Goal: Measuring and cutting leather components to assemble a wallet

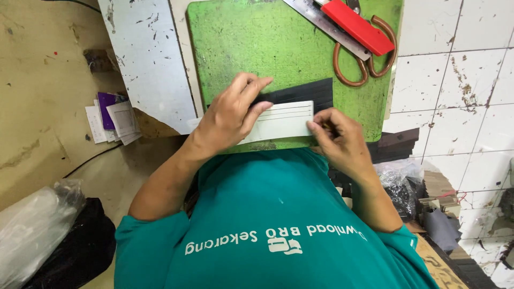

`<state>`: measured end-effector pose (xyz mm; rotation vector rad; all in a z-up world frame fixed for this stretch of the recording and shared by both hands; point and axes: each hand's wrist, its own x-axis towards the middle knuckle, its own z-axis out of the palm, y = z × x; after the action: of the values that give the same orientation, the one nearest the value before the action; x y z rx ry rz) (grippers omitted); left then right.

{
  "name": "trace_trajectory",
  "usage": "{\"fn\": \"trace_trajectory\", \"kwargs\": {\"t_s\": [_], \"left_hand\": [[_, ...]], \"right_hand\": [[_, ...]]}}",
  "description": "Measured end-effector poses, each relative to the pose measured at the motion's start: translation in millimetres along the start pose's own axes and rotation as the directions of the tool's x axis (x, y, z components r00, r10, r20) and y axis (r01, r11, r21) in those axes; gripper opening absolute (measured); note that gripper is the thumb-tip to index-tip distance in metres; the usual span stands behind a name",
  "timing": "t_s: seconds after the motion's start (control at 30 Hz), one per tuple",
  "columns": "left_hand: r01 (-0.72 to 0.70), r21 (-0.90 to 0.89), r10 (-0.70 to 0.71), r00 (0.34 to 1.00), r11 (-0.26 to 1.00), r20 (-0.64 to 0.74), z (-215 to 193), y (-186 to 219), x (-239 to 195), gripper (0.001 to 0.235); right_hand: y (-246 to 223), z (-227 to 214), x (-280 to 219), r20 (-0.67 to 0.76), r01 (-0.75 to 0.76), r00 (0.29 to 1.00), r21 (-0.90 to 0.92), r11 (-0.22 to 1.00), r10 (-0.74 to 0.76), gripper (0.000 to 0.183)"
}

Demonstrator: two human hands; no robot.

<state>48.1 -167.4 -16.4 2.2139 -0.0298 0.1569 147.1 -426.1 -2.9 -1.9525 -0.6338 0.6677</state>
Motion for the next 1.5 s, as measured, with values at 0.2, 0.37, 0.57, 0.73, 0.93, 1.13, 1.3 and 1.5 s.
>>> {"fn": "trace_trajectory", "kwargs": {"t_s": [0.2, 0.37, 0.57, 0.73, 0.93, 1.13, 1.3, 1.5], "left_hand": [[0.085, -0.088, -0.068, 0.982, 0.993, 0.178, 8.1, -17.2, 12.2, 0.016], [0.09, -0.103, -0.069, 0.98, 0.991, 0.187, 16.8, -15.9, 15.4, 0.014], [-0.01, 0.112, 0.0, 0.996, 0.994, 0.091, -5.4, -4.8, -17.0, 0.031], [0.015, 0.301, -0.077, 0.978, 0.953, 0.195, -21.7, 5.8, -49.8, 0.083], [0.016, 0.362, -0.051, 0.995, 0.932, 0.087, -9.1, -2.4, -66.8, 0.075], [0.016, 0.269, -0.032, 0.998, 0.963, 0.055, -12.7, -3.2, -65.7, 0.069], [0.012, 0.24, -0.019, 1.0, 0.971, 0.024, -15.7, -4.6, -65.8, 0.065], [0.02, 0.234, -0.023, 1.0, 0.972, 0.008, -20.3, -8.7, -67.9, 0.063]], "right_hand": [[12.2, -40.8, -28.0, -0.02, -0.211, 0.976, 0.15, 0.966, 0.216, 0.005], [38.4, -49.1, -44.5, -0.11, -0.257, 0.951, 0.247, 0.935, 0.29, 0.015], [32.3, -33.6, -39.8, -0.194, -0.179, 0.957, 0.188, 0.966, 0.215, 0.028], [22.1, -21.4, -33.1, -0.218, -0.167, 0.959, 0.08, 0.983, 0.181, 0.033], [28.6, -18.6, -33.5, -0.256, -0.142, 0.96, -0.097, 0.985, 0.113, 0.048], [31.4, -19.2, -31.6, -0.229, -0.146, 0.968, -0.184, 0.972, 0.102, 0.045], [27.1, -15.5, -28.4, -0.229, -0.082, 0.973, -0.218, 0.972, 0.03, 0.043], [24.5, -6.5, -24.7, -0.203, -0.045, 0.979, -0.302, 0.952, -0.018, 0.043]]}}
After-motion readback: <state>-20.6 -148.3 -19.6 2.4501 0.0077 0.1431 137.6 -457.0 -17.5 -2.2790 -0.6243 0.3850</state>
